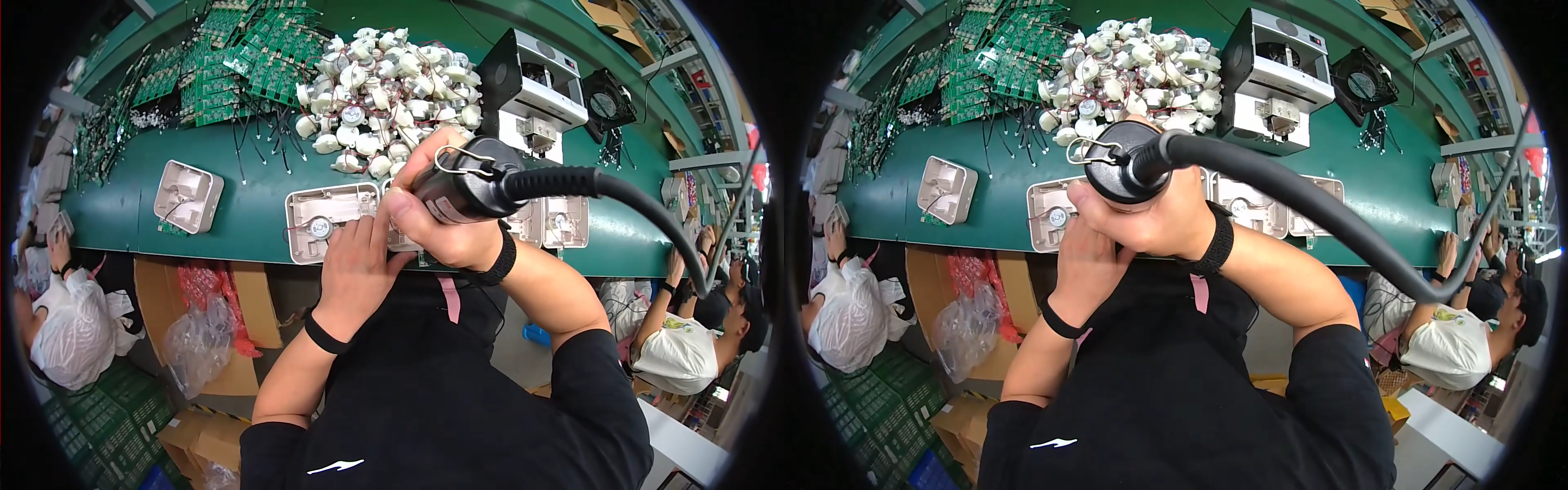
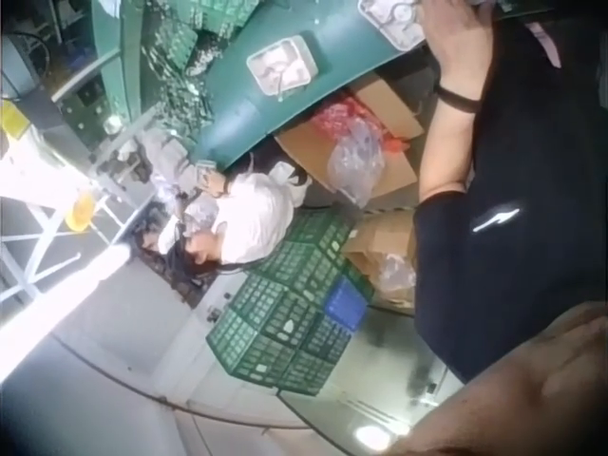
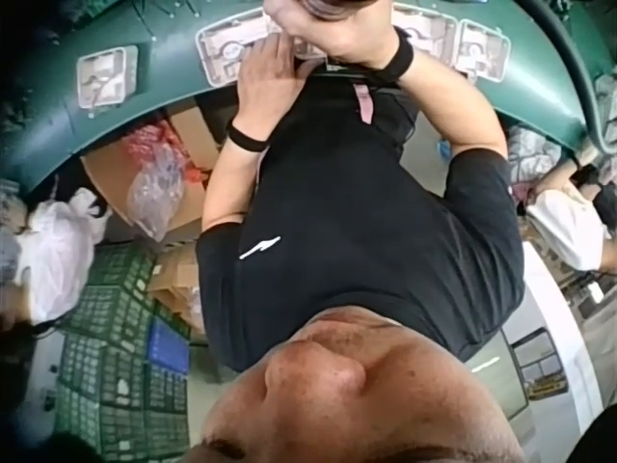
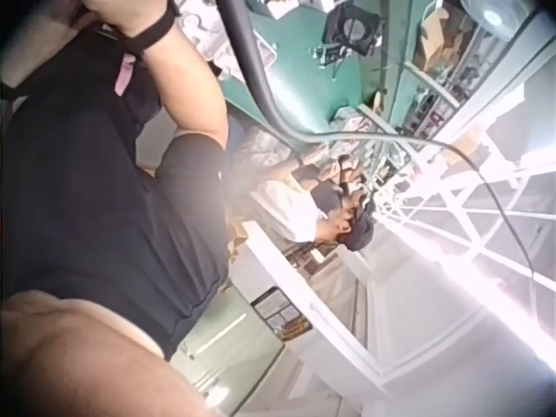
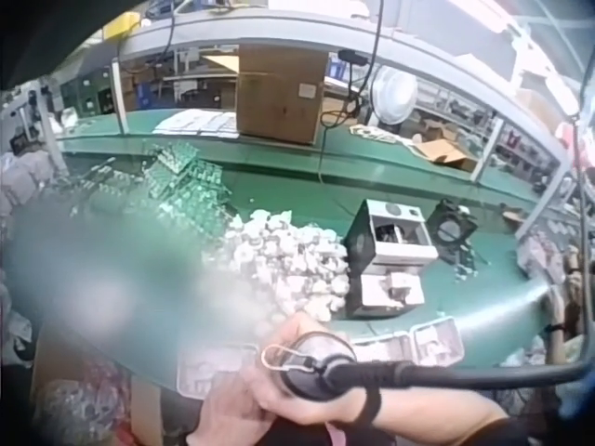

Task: The person uses a power screwdriver to drive screws into motors inside plastic housings, then picks up a stack of circuit boards and separates them into individual boards using a jig.

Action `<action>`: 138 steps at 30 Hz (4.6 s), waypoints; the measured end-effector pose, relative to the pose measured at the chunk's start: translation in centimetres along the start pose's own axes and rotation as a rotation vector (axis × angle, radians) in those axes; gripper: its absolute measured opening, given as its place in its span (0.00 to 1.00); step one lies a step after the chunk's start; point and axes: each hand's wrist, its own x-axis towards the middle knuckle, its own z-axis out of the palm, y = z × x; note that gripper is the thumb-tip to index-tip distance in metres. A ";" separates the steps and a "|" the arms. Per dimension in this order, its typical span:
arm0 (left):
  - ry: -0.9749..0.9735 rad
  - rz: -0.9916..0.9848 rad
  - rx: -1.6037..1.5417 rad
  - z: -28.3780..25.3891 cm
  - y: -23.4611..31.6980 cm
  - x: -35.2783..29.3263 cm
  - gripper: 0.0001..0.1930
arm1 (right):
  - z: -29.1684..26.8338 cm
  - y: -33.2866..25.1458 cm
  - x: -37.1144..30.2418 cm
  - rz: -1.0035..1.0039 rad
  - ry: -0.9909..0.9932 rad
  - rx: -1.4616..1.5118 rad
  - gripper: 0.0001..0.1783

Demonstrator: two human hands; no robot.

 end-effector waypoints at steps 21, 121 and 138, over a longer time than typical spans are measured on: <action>-0.073 0.052 0.023 -3.1 1.0 -0.5 0.29 | -17.1 -2.3 2.2 -0.212 0.618 -0.027 0.07; 0.219 -0.440 -0.380 -2.9 -8.3 -1.8 0.40 | 11.2 -0.7 5.7 -0.041 -0.162 0.123 0.14; 0.128 -0.335 -1.002 -10.5 -2.8 -5.9 0.25 | 12.3 -8.1 3.1 0.051 0.120 0.288 0.27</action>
